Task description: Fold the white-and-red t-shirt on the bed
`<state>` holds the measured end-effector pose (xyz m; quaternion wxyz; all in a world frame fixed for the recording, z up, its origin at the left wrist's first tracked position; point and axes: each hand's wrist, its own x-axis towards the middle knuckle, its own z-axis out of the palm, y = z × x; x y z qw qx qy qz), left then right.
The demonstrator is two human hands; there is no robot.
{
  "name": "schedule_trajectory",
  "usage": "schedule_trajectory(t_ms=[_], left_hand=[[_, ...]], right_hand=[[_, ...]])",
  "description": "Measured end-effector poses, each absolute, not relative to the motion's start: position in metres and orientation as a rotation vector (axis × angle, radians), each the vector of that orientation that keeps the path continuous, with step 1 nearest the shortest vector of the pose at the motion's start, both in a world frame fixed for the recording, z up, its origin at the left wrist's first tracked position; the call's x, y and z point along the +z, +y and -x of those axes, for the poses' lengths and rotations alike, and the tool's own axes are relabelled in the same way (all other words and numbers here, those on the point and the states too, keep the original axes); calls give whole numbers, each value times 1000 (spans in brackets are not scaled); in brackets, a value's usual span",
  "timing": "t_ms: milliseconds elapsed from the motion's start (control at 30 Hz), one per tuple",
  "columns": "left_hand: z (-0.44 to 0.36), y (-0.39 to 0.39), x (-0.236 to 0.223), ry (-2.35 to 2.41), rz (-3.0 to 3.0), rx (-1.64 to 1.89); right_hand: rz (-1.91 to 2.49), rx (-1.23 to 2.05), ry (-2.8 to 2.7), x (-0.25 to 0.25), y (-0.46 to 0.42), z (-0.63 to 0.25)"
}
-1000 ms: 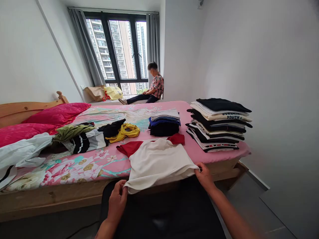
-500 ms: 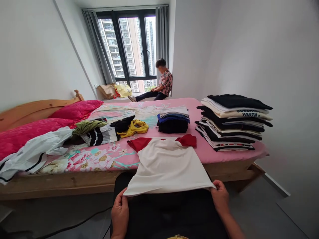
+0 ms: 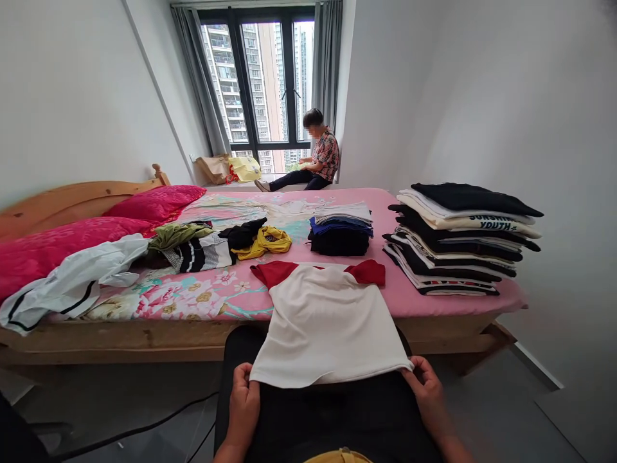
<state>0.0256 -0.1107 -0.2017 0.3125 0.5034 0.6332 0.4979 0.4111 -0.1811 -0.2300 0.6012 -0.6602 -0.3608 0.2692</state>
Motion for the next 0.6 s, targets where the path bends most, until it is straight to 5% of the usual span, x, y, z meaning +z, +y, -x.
schedule_trajectory(t_ms=[600], left_hand=[[-33,-80,-213,1729,-916,1427]], right_hand=[[1504,392,-561,-197,-166,-401]])
